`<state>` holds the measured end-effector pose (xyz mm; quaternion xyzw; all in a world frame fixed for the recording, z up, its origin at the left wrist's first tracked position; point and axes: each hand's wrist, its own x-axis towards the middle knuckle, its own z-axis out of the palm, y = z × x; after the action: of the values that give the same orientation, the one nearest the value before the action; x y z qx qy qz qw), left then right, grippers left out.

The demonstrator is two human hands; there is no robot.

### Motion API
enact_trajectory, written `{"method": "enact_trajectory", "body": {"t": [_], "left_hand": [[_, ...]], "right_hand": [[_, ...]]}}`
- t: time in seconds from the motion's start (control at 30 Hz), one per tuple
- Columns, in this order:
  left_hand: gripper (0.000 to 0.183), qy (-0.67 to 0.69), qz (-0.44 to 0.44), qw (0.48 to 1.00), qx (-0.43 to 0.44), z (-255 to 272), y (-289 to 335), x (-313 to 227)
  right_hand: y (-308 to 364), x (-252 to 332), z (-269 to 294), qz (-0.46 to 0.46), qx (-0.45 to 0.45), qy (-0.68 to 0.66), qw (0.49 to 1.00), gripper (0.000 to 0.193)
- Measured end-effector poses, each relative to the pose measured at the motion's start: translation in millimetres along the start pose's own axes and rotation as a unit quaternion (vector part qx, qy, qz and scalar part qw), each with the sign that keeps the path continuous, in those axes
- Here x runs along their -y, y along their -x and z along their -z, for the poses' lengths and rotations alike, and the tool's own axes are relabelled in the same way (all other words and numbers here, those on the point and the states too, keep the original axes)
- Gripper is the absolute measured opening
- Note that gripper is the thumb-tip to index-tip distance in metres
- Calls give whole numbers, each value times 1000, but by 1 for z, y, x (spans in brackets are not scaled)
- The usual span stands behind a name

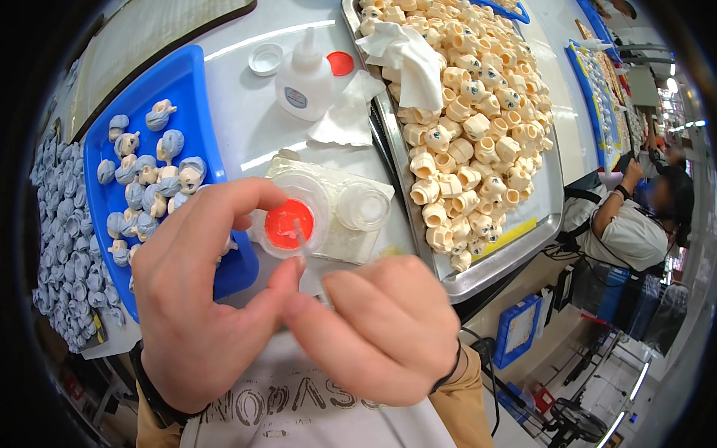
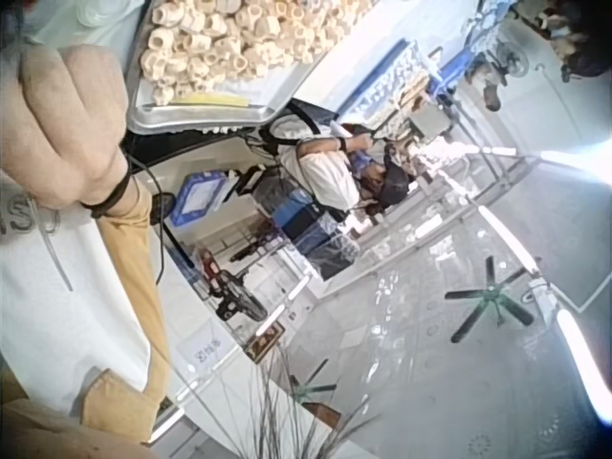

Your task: The person uses a fine brush to apply red paint to the lips of small doll heads. They repeatedly dip the brush into a small container of red paint and carefully paint each doll head one at a time, holding the head steady with the other hand. The painted heads are placed into a blue tray on the table.

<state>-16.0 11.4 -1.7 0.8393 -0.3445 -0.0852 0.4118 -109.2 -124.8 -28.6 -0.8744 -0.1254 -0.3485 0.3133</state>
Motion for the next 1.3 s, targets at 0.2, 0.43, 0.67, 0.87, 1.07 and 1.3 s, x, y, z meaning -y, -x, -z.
{"method": "enact_trajectory", "body": {"t": [0.2,0.43,0.67,0.87,1.07,1.3], "left_hand": [[38,1,2,1000,-6,-2,0,1],[39,-2,0,1000,9,1,-1,0],[39,-1,7,1000,2,0,0,0],[37,2,-2,1000,-4,-1,-2,0],[36,0,3,1000,5,0,-1,1],[36,0,0,1000,11,2,-2,0]], "right_hand": [[-1,6,4,-87,3,-56,995,34],[-6,5,9,-84,46,-80,992,42],[7,5,-7,-30,4,-32,999,36],[7,6,2,-66,-15,-55,996,38],[-6,11,11,-120,29,-69,990,44],[-3,12,11,-132,41,-68,988,41]]}}
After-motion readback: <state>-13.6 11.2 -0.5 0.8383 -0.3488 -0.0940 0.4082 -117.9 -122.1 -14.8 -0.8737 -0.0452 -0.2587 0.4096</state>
